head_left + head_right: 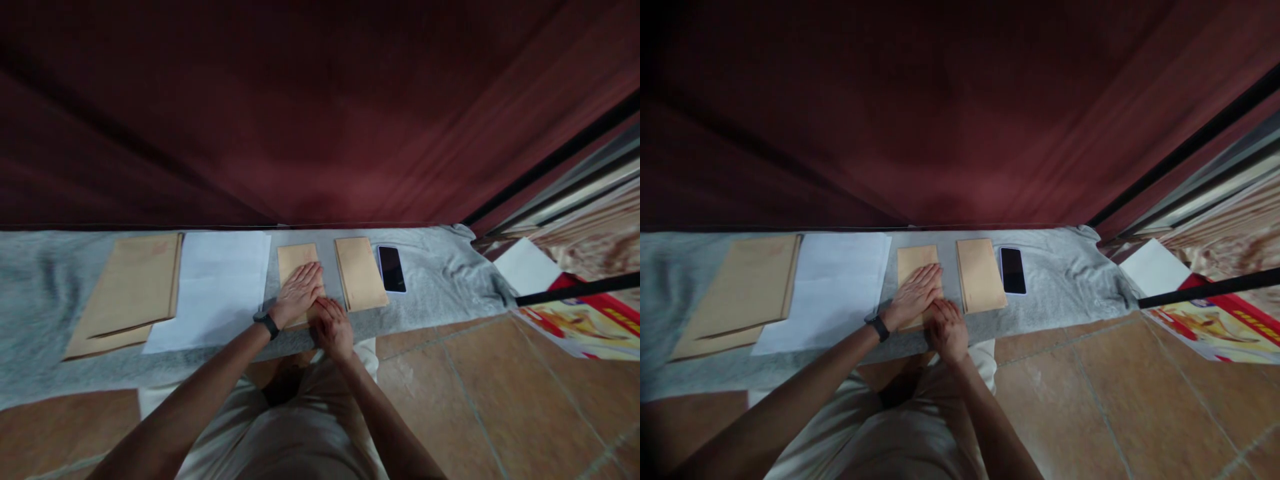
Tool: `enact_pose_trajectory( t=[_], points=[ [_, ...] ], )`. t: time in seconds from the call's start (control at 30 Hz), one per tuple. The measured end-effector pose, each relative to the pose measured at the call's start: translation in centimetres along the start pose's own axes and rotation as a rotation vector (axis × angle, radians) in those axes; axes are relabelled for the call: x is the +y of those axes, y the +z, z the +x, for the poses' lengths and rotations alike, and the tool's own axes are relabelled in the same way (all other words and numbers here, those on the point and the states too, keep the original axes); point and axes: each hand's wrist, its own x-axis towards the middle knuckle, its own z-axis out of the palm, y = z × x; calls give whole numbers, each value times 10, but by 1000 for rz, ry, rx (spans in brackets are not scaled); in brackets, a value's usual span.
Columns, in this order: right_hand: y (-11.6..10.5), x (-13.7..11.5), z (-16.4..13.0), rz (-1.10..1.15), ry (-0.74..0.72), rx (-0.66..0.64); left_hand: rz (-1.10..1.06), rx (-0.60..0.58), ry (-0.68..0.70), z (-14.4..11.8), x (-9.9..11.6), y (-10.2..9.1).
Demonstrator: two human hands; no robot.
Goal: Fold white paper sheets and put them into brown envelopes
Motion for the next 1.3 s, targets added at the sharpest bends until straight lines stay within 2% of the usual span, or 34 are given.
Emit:
enact_pose_trajectory(
  t=[0.33,0.5,0.63,0.77,0.93,1.1,1.2,1.3],
  points=[
    [0,0,-4,13,18,34,-76,7,36,-38,17,-1],
    [0,-1,-3,16,40,82,-81,-30,44,-59,26,-4],
    [0,-1,-2,22,33,76,-110,-39,62,-68,24,-4],
    [0,-1,-3,8,32,73,-114,-70,49,-54,9,-6],
    [2,1,-5,-8,44,60,-77,-59,-39,-13,-11,-10],
    [0,1,-4,7,39,55,-47,-44,-96,24,-17,-10],
    [-2,-1,-2,21,46,45,-32,-29,-125,32,-16,-6],
    [-3,-2,-2,8,58,42,-29,10,-141,29,-13,-1]
  ],
)
